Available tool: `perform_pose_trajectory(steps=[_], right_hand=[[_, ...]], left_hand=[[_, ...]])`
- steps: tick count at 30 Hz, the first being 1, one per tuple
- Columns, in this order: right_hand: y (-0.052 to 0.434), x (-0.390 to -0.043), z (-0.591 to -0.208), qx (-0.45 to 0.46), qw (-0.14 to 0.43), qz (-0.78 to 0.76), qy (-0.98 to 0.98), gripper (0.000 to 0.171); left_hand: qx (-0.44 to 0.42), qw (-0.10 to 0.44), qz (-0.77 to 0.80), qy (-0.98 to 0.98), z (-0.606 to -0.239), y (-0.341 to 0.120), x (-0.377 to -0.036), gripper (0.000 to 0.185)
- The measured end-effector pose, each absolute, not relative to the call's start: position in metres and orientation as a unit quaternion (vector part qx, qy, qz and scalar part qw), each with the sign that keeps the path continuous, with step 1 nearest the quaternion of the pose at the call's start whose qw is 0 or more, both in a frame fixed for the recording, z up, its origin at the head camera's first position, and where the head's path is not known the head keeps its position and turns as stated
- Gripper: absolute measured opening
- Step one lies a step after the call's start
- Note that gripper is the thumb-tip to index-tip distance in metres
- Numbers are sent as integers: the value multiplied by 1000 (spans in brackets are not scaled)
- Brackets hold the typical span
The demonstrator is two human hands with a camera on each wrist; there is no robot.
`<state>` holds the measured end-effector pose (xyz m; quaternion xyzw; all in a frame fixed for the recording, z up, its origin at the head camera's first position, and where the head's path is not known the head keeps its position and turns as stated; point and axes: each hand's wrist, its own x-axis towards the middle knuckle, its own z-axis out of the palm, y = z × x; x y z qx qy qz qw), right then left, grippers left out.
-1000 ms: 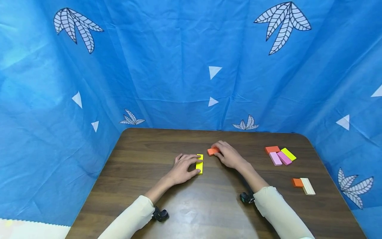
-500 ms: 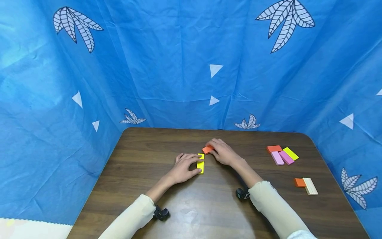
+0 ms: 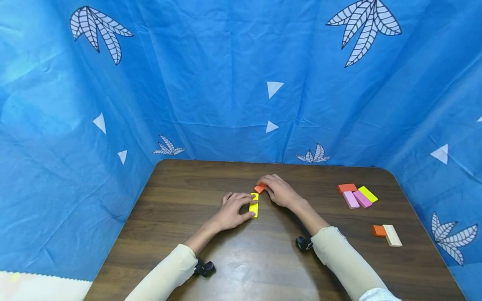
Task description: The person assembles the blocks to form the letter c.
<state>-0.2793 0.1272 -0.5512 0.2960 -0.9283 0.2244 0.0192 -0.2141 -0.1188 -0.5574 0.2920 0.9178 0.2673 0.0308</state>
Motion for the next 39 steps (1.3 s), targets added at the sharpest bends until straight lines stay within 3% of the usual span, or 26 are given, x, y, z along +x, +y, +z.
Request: perform_pose_trajectory(steps=[39], right_hand=[[116,-281,-559,298,45,240,-923,37]], left_hand=[[286,22,278,917,-561,-117,-214,42]])
